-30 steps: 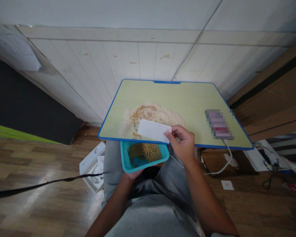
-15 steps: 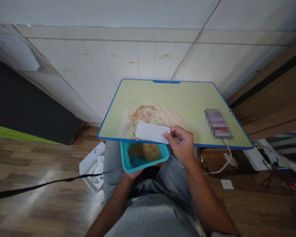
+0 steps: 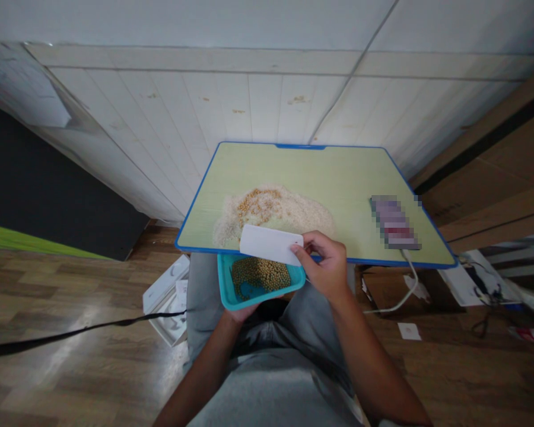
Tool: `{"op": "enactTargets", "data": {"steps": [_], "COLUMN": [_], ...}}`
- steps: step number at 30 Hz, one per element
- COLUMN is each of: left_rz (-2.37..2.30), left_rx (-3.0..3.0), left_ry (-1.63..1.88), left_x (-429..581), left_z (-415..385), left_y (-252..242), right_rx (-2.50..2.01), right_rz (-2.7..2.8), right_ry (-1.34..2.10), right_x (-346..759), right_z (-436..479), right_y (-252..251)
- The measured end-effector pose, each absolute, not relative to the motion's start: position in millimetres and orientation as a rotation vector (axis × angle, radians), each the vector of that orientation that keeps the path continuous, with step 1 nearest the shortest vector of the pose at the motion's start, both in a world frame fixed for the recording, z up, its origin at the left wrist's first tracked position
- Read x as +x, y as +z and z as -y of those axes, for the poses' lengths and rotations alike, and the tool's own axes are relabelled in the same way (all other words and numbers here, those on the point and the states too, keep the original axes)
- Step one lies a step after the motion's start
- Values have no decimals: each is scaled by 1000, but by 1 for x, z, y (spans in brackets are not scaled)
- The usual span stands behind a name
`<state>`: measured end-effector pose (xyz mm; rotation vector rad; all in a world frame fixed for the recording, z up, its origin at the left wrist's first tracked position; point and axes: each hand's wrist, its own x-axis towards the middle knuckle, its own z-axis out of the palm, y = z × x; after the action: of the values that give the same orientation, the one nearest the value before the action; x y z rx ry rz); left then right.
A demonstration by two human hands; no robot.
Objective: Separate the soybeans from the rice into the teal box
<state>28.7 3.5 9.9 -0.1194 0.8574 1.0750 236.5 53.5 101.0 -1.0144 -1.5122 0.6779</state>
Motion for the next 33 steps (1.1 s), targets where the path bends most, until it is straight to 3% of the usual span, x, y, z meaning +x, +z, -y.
{"op": "enactTargets", "data": {"steps": [33], "left_rz": [-834], "left_rx": [-134], "left_ry": [1094], "left_x": [24], "left_z": [-3], "left_y": [7], "right_rx": [-1137], "right_rz": [1444], "right_ry": [605], "right_x": [221], "right_z": [-79], "right_y": [98]}}
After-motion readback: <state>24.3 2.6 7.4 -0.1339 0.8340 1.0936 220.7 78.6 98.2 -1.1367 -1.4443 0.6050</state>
